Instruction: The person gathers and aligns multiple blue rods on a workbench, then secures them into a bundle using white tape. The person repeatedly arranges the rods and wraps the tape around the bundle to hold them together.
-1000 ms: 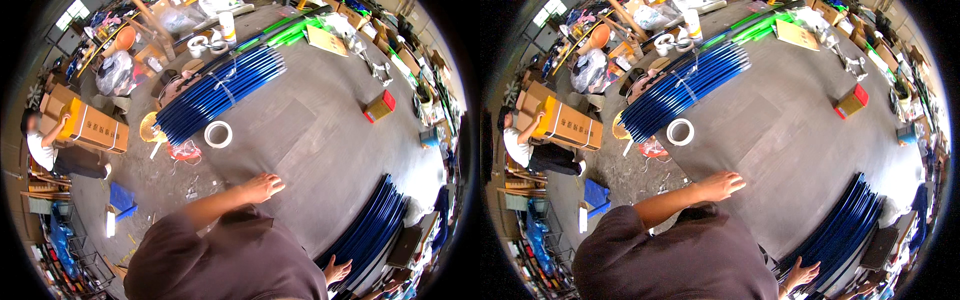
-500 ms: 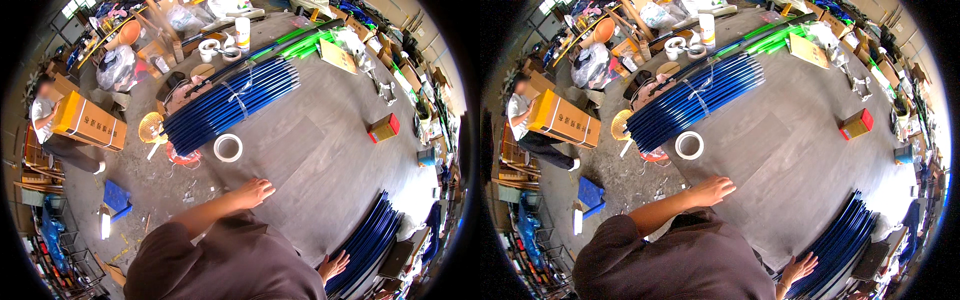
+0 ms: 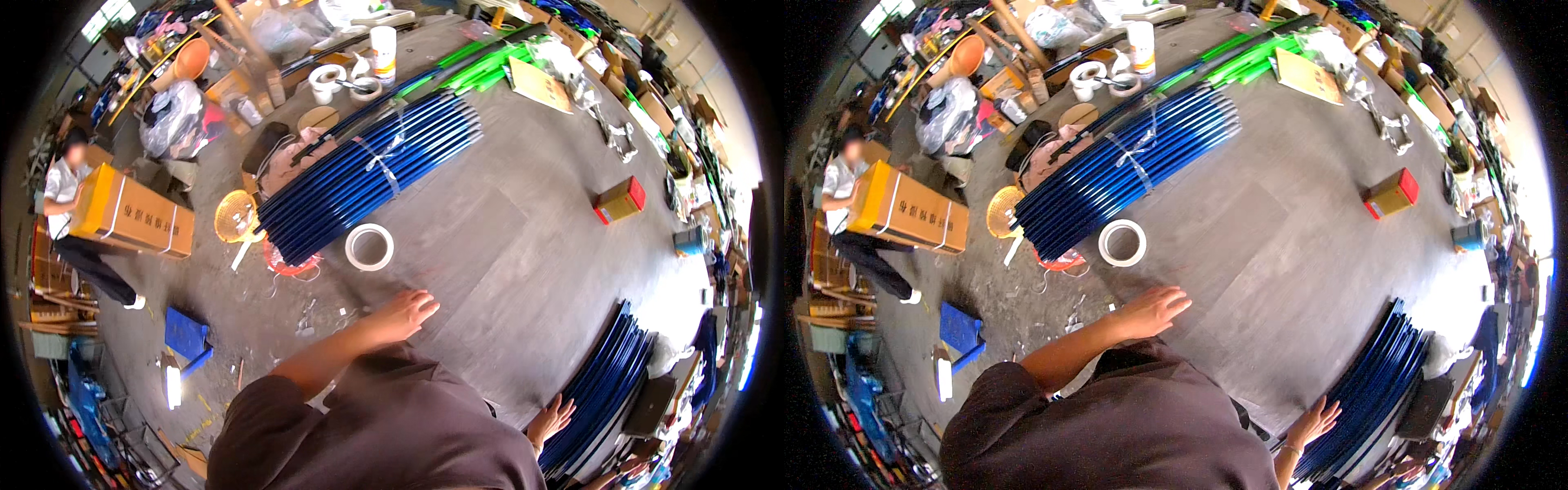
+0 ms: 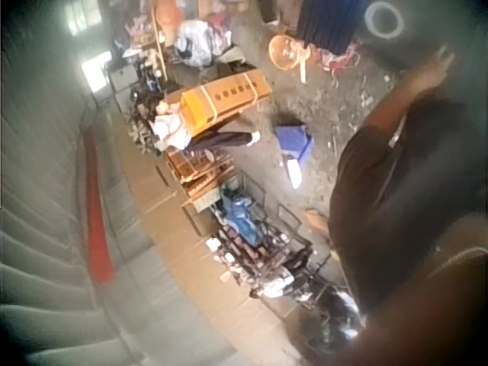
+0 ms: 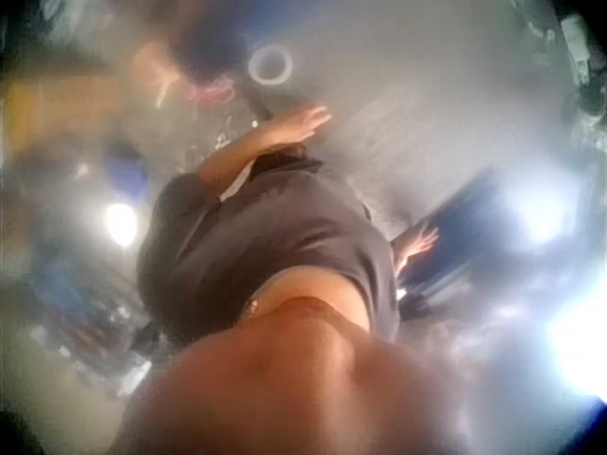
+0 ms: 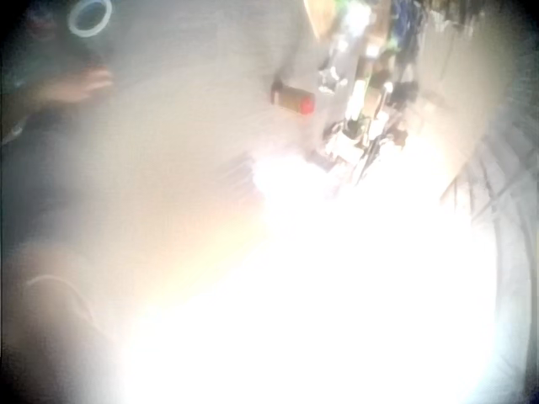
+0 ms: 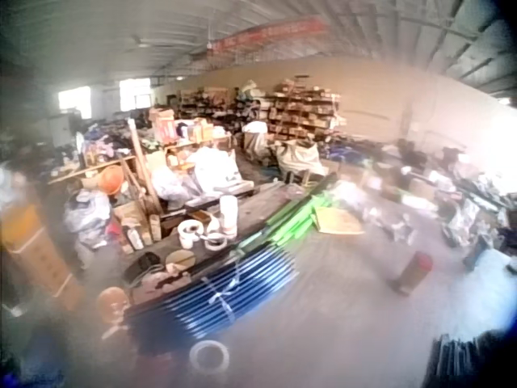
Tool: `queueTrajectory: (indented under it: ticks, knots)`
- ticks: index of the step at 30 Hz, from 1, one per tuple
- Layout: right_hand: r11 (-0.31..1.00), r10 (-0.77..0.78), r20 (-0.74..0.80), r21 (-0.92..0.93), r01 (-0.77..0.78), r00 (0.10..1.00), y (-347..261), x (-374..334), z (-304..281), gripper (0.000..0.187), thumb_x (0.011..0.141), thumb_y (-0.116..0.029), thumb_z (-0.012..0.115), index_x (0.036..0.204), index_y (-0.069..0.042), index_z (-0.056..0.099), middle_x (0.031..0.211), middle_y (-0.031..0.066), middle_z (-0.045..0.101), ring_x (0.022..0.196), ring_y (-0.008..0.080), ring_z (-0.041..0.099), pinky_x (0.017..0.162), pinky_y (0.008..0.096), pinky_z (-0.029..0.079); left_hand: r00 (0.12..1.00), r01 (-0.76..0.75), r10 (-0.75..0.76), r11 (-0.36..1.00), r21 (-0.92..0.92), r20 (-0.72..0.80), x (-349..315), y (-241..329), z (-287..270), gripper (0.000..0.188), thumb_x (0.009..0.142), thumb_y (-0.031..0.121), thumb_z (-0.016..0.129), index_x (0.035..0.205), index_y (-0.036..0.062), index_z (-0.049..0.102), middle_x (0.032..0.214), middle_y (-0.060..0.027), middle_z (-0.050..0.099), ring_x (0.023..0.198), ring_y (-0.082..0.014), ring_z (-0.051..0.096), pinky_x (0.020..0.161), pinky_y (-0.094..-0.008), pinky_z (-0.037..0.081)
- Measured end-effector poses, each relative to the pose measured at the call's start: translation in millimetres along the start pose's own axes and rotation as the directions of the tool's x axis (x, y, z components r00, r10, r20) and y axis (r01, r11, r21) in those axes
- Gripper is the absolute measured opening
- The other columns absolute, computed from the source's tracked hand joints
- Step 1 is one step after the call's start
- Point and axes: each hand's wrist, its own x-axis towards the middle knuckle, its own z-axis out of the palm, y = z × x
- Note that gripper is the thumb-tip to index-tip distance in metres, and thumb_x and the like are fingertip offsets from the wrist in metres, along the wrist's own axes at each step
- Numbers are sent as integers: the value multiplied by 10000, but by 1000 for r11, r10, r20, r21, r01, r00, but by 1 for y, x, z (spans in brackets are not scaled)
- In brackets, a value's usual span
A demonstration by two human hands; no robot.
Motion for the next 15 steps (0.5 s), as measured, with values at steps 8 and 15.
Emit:
queueTrajectory:
  ticks: [8,15]
  knots:
    - [985,-154,-135,51,163,979,-23,12,-18,387,844,-66,591,1231,-75,610,1400,95,532,1459,299,284,1195,545,120,998,10,-12,999,41,55,8,1,-11,621,802,146,733,1363,39,486,1344,-149,493,1290,-331,445,1079,-450,383]
    - [963,-76,-193,240,123,978,-27,0,4,402,792,-58,673,1187,-92,610,1255,79,596,1394,316,387,1178,532,200,986,-77,67,995,61,156,30,1,-30,615,776,145,750,1332,35,510,1299,-144,523,1236,-333,481,1040,-446,407]
